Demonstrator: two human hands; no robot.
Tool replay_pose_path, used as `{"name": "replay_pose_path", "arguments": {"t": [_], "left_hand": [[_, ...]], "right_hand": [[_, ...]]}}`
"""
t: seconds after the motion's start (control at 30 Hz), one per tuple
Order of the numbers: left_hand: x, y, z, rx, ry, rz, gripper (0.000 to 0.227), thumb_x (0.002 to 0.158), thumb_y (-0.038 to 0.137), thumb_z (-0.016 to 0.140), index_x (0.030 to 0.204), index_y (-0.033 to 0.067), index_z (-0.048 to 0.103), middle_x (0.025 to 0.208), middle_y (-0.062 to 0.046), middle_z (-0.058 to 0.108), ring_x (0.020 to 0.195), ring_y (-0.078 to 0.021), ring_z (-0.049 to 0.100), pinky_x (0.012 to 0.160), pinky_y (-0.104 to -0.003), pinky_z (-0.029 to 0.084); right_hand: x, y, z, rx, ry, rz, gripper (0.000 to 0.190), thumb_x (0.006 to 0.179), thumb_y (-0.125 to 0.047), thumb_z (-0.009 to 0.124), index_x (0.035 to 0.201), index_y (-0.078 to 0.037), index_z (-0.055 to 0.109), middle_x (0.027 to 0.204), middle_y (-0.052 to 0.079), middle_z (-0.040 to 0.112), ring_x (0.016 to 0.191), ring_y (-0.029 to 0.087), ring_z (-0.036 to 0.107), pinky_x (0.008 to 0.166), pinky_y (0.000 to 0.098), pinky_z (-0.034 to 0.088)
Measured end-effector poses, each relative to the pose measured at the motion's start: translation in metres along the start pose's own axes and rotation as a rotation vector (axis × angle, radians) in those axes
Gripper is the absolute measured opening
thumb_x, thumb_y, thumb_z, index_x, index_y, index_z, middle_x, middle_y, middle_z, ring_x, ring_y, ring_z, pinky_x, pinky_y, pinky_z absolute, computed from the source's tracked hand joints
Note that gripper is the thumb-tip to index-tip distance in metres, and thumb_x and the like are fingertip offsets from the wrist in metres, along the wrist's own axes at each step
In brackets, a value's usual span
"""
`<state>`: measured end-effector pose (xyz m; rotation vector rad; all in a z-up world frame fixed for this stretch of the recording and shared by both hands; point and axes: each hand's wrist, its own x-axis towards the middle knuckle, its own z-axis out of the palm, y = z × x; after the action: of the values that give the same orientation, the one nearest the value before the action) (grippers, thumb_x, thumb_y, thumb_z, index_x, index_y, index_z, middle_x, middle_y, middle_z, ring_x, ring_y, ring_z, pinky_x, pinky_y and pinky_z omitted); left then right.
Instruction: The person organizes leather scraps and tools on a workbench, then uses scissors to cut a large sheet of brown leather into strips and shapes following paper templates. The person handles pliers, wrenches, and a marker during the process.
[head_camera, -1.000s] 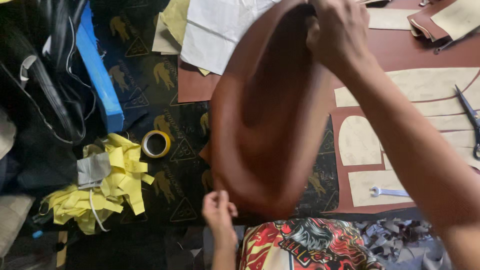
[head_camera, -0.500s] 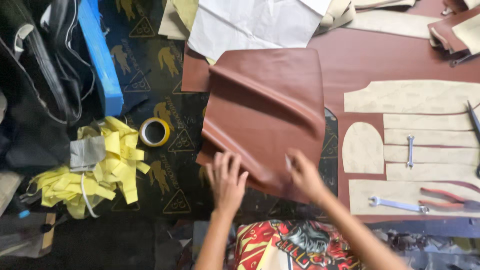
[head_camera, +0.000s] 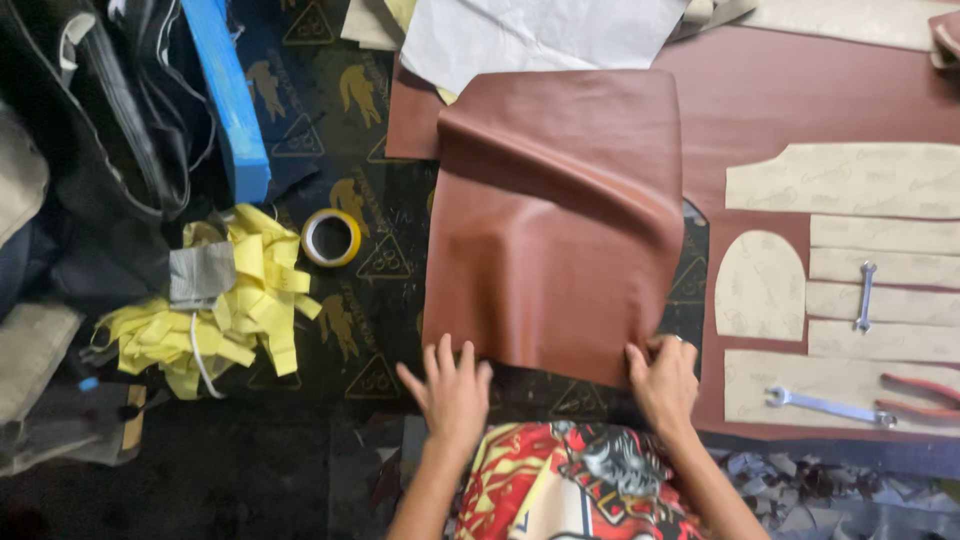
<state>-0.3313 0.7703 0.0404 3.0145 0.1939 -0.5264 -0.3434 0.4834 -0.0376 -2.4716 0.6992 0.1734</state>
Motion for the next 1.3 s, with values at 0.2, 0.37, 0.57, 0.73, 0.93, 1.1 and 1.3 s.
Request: {"name": "replay_pose_path", "arguments": {"t": [0.2,0.37,0.57,0.73,0.93,1.1,1.3], "left_hand": [[0.042,-0.034,-0.011,-0.370,0.187,-0.173,0.056,0.089,0.031,0.070,0.139,0.0130,0.052,0.128,-0.018,0.057,0.118,-0.0392,0.056,0.096,-0.054,0.048],[0.026,-0.031,0.005,-0.474,-0.044,-0.241,0.060,0.091,0.021,0.070,0.146,0.0187,0.047,0.123,-0.017,0.062,0.113,-0.0423,0.061,0.092,-0.052,0.050],[0.008,-0.017,-0.022,-0.177,0.133,0.014,0.080,0.072,0.018,0.083,0.145,0.0165,0.051,0.116,-0.016,0.061,0.111,-0.0397,0.058,0.086,-0.056,0.047],[0.029,0.038,-0.004,-0.255,-0.011,0.442,0.081,0.070,0.034,0.089,0.143,0.0332,0.055,0.123,-0.010,0.054,0.115,-0.0328,0.053,0.091,-0.051,0.048],[0.034,0.055,0.001,-0.086,-0.135,0.464,0.090,0.066,0.038,0.091,0.146,0.0402,0.050,0.124,-0.010,0.049,0.114,-0.0308,0.049,0.085,-0.053,0.045],[0.037,0.059,-0.004,-0.056,-0.167,0.443,0.092,0.063,0.039,0.091,0.145,0.0423,0.048,0.126,-0.010,0.047,0.115,-0.0326,0.047,0.085,-0.055,0.043],[0.033,0.054,-0.002,-0.102,-0.112,0.472,0.090,0.067,0.037,0.090,0.147,0.0406,0.049,0.127,-0.009,0.048,0.117,-0.0312,0.048,0.086,-0.054,0.044]], "right_hand": [[0.020,0.039,0.005,0.027,0.020,-0.007,0.026,0.090,-0.027,0.073,0.098,-0.004,0.068,0.101,0.019,0.063,0.097,0.040,0.062,0.086,0.0506,0.049],[0.027,0.054,-0.027,-0.010,-0.024,0.009,0.024,0.090,-0.022,0.073,0.100,-0.001,0.068,0.102,0.021,0.066,0.101,0.039,0.063,0.090,0.0477,0.050],[-0.003,-0.008,-0.043,0.377,-0.019,-0.347,0.036,0.090,0.002,0.057,0.125,-0.004,0.065,0.114,0.020,0.067,0.098,0.036,0.066,0.088,0.0429,0.052],[-0.029,-0.058,-0.016,0.472,-0.417,-0.287,0.012,0.094,-0.009,0.067,0.105,-0.006,0.063,0.095,0.013,0.067,0.084,0.034,0.066,0.070,0.0411,0.054],[-0.024,-0.048,0.004,0.365,-0.289,-0.503,0.007,0.096,-0.010,0.067,0.096,-0.003,0.067,0.087,0.016,0.061,0.077,0.038,0.063,0.066,0.0438,0.050],[-0.033,-0.042,-0.002,0.314,-0.339,-0.609,0.011,0.092,-0.011,0.070,0.089,-0.002,0.064,0.085,0.017,0.059,0.079,0.039,0.062,0.068,0.0453,0.050],[-0.019,-0.056,-0.012,0.307,-0.330,-0.616,0.008,0.092,-0.009,0.067,0.098,-0.004,0.070,0.091,0.017,0.063,0.083,0.040,0.064,0.071,0.0458,0.052]]}}
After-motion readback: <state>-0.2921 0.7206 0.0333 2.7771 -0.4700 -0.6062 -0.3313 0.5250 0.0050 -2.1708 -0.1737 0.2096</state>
